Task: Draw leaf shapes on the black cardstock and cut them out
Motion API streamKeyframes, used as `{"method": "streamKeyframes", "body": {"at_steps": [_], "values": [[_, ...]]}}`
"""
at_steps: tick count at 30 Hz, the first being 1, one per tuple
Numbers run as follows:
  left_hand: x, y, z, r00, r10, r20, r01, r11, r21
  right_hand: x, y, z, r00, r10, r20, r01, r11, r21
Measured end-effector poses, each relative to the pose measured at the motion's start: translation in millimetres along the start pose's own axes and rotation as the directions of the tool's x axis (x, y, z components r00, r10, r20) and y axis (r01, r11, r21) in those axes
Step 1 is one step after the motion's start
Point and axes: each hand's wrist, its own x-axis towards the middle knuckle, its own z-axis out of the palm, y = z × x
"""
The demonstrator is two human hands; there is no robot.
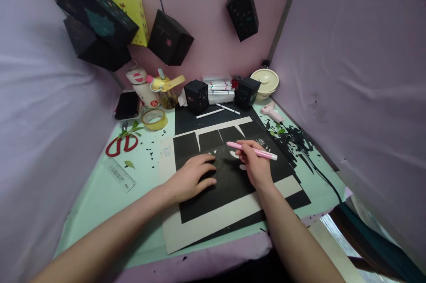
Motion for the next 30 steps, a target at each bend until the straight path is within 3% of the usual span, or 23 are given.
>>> {"method": "streamKeyframes", "body": {"at_steps": [4, 8, 10, 13, 16, 18, 23, 30], "values": [[11.6, 12.0, -0.1, 0.978, -0.156, -0.142, 0.108, 0.948, -0.299, -2.5, -2.3, -0.5, 0.996, -0.011, 0.086, 0.012, 1.000, -0.015], [25.5, 26.7, 18.3, 0.946, -0.317, -0.073, 0.199, 0.741, -0.641, -9.4, -3.1, -0.1, 0.957, -0.177, 0.232, 0.230, 0.947, -0.226], [29.9, 35.4, 28.6, 0.943, -0.333, -0.010, 0.208, 0.613, -0.763, -11.6, -1.3, 0.6, 0.916, -0.274, 0.292, 0.362, 0.879, -0.309], [34.1, 45.2, 40.1, 0.940, -0.341, 0.031, 0.190, 0.444, -0.876, -12.1, 3.2, 1.8, 0.810, -0.402, 0.428, 0.569, 0.717, -0.403], [37.5, 45.2, 44.9, 0.930, -0.367, 0.012, 0.142, 0.329, -0.934, -11.8, 7.6, 2.9, 0.734, -0.378, 0.564, 0.664, 0.573, -0.480], [38.5, 40.2, 45.2, 0.927, -0.375, -0.007, 0.107, 0.284, -0.953, -12.0, 10.3, 3.5, 0.738, -0.334, 0.586, 0.657, 0.556, -0.510], [34.2, 25.2, 43.7, 0.926, -0.378, -0.007, 0.071, 0.194, -0.978, -12.2, 15.4, 2.3, 0.788, -0.284, 0.546, 0.583, 0.629, -0.514], [31.8, 14.0, 47.6, 0.875, -0.475, -0.092, -0.046, 0.108, -0.993, -12.2, 7.6, -6.3, 0.837, -0.137, 0.530, 0.470, 0.677, -0.567]]}}
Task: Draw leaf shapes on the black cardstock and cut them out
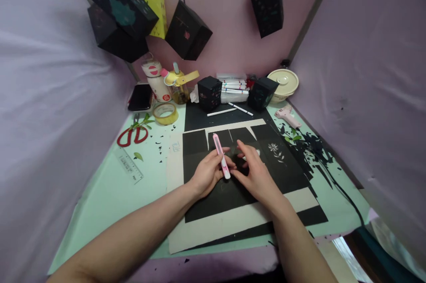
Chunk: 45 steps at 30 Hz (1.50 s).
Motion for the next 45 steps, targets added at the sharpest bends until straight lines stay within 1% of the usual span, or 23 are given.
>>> {"method": "streamKeyframes", "body": {"at_steps": [2, 7, 10, 20, 24, 26, 29, 32, 33, 34, 35, 36, 37, 38, 39, 40, 41, 42, 43, 44, 45], "values": [[1.3, -0.6, -1.6, 1.000, 0.024, -0.015, -0.024, 0.999, -0.035, -0.8, -0.8, -3.4, 1.000, 0.010, -0.001, -0.010, 1.000, 0.018], [1.8, 1.4, -3.2, 1.000, 0.013, 0.007, -0.012, 0.998, -0.065, -1.0, -1.3, -5.0, 0.999, -0.008, -0.047, 0.009, 1.000, 0.022], [2.4, 1.4, -3.4, 1.000, 0.026, 0.017, -0.026, 0.999, -0.037, -0.8, -0.7, -4.0, 0.998, 0.003, -0.062, -0.002, 1.000, 0.013], [2.8, -2.7, -6.2, 0.996, 0.025, 0.089, -0.034, 0.994, 0.107, 0.4, -1.3, -3.8, 0.999, 0.014, -0.049, -0.014, 1.000, -0.009], [0.6, -4.0, -5.0, 0.990, -0.006, 0.140, -0.021, 0.982, 0.189, 0.6, -1.1, -3.5, 0.997, -0.057, -0.053, 0.057, 0.998, -0.013], [-1.8, -4.8, -2.3, 0.984, -0.035, 0.174, -0.011, 0.966, 0.257, 1.3, 0.6, -3.2, 0.994, -0.106, -0.033, 0.104, 0.993, -0.057], [-9.1, -1.9, 5.9, 0.975, -0.082, 0.207, -0.007, 0.918, 0.397, 2.6, 4.3, -3.0, 0.988, -0.157, -0.004, 0.154, 0.974, -0.165], [-21.0, 9.9, 17.5, 0.967, -0.114, 0.226, -0.021, 0.852, 0.523, 2.7, 6.0, -2.8, 0.983, -0.180, -0.030, 0.170, 0.962, -0.212], [-25.5, 15.6, 21.1, 0.961, -0.131, 0.244, -0.030, 0.825, 0.564, 2.4, 5.6, -2.7, 0.981, -0.188, -0.046, 0.174, 0.962, -0.208], [-29.9, 21.8, 24.1, 0.937, -0.176, 0.301, -0.067, 0.755, 0.652, 1.8, 4.7, -2.7, 0.979, -0.190, -0.071, 0.173, 0.965, -0.199], [-33.8, 28.1, 26.2, 0.904, -0.224, 0.364, -0.110, 0.701, 0.705, 1.0, 3.3, -2.8, 0.977, -0.181, -0.114, 0.159, 0.971, -0.181], [-36.8, 34.4, 27.3, 0.876, -0.244, 0.416, -0.169, 0.653, 0.738, 0.1, 1.4, -3.2, 0.973, -0.152, -0.176, 0.125, 0.980, -0.152], [-38.6, 40.5, 26.9, 0.852, -0.245, 0.463, -0.251, 0.585, 0.771, -0.8, -0.9, -4.1, 0.962, -0.096, -0.257, 0.071, 0.992, -0.104], [-38.7, 46.1, 25.2, 0.831, -0.240, 0.502, -0.338, 0.499, 0.798, -1.8, -3.3, -5.5, 0.938, -0.016, -0.345, 0.006, 0.999, -0.032], [-37.0, 51.0, 22.0, 0.818, -0.223, 0.531, -0.414, 0.412, 0.811, -2.8, -5.8, -7.5, 0.901, 0.082, -0.425, -0.063, 0.996, 0.059], [-33.5, 55.3, 17.4, 0.808, -0.195, 0.555, -0.482, 0.321, 0.815, -3.5, -8.1, -10.1, 0.854, 0.184, -0.486, -0.118, 0.980, 0.163], [-28.2, 58.9, 11.5, 0.798, -0.166, 0.579, -0.542, 0.220, 0.811, -4.0, -9.9, -13.2, 0.817, 0.266, -0.512, -0.148, 0.954, 0.260], [-21.4, 61.7, 4.7, 0.791, -0.139, 0.595, -0.587, 0.102, 0.804, -3.9, -11.1, -16.7, 0.791, 0.330, -0.516, -0.168, 0.927, 0.335], [-13.5, 63.7, -2.8, 0.779, -0.129, 0.614, -0.620, -0.014, 0.784, -3.2, -11.8, -20.3, 0.774, 0.370, -0.514, -0.173, 0.904, 0.391], [-4.9, 65.1, -10.5, 0.763, -0.125, 0.634, -0.645, -0.107, 0.756, -1.7, -11.9, -23.9, 0.767, 0.396, -0.505, -0.174, 0.886, 0.430], [4.1, 65.8, -17.8, 0.744, -0.136, 0.655, -0.669, -0.165, 0.725, 0.8, -11.6, -27.3, 0.768, 0.412, -0.490, -0.173, 0.871, 0.460]]}}
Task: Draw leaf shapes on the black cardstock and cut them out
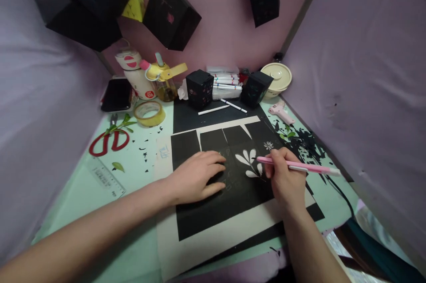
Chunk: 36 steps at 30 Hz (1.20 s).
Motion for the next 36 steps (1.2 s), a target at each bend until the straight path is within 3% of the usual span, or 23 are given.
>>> {"method": "streamKeyframes", "body": {"at_steps": [5, 9, 12, 16, 20, 26, 31, 36], "values": [[12.5, -42.0, 8.3, 0.990, 0.131, 0.042, -0.135, 0.985, 0.103, 27.5, -6.3, 12.3, 0.981, 0.110, 0.159, -0.131, 0.983, 0.126], [17.2, -56.4, 17.9, 0.984, 0.178, 0.023, -0.180, 0.980, 0.083, 47.9, 0.0, 37.2, 0.915, 0.258, 0.309, -0.319, 0.933, 0.165], [15.8, -62.1, 24.2, 0.983, 0.183, -0.003, -0.182, 0.981, 0.066, 54.0, 12.1, 49.1, 0.867, 0.362, 0.342, -0.403, 0.913, 0.057], [14.8, -65.8, 27.5, 0.977, 0.210, -0.020, -0.209, 0.977, 0.041, 53.4, 20.4, 49.6, 0.888, 0.349, 0.298, -0.285, 0.928, -0.238], [16.2, -66.0, 28.6, 0.975, 0.221, -0.039, -0.220, 0.975, 0.028, 51.8, 19.5, 43.8, 0.914, 0.243, 0.323, -0.111, 0.919, -0.377], [15.0, -66.3, 31.5, 0.975, 0.216, -0.051, -0.214, 0.976, 0.039, 46.9, 17.7, 29.1, 0.902, 0.267, 0.339, -0.098, 0.892, -0.441], [16.2, -65.6, 30.7, 0.979, 0.202, -0.023, -0.201, 0.978, 0.047, 46.6, 17.8, 29.2, 0.927, 0.085, 0.365, 0.082, 0.905, -0.419], [16.5, -64.2, 30.7, 0.977, 0.211, -0.032, -0.209, 0.976, 0.061, 41.0, 28.0, 37.0, 0.927, 0.100, 0.360, 0.058, 0.913, -0.403]]}}
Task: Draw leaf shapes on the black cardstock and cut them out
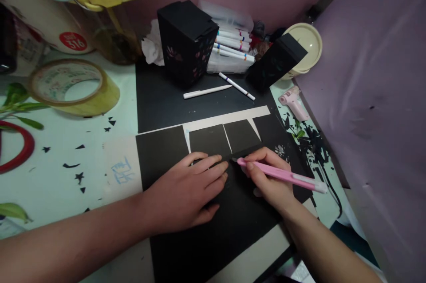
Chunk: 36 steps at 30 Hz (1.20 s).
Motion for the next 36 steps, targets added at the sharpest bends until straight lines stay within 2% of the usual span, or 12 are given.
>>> {"method": "streamKeyframes", "body": {"at_steps": [4, 10, 28, 36], "values": [[-2.2, -0.5, 1.0, 1.000, 0.001, -0.014, -0.001, 1.000, 0.003, -4.6, 9.1, 4.6, 1.000, -0.007, -0.024, 0.009, 0.997, 0.081], [-3.5, -1.7, 0.1, 1.000, 0.006, -0.019, -0.006, 1.000, -0.011, -5.7, 15.1, 4.8, 0.997, -0.074, 0.000, 0.074, 0.992, 0.107], [-3.1, -1.4, -1.2, 1.000, 0.013, -0.025, -0.014, 1.000, -0.022, -4.2, 14.0, 5.9, 0.998, -0.039, 0.053, 0.035, 0.997, 0.064], [-2.9, -1.5, -1.0, 1.000, 0.018, -0.014, -0.018, 1.000, 0.020, -1.4, 9.8, 5.8, 0.997, -0.067, 0.025, 0.067, 0.997, 0.026]]}}
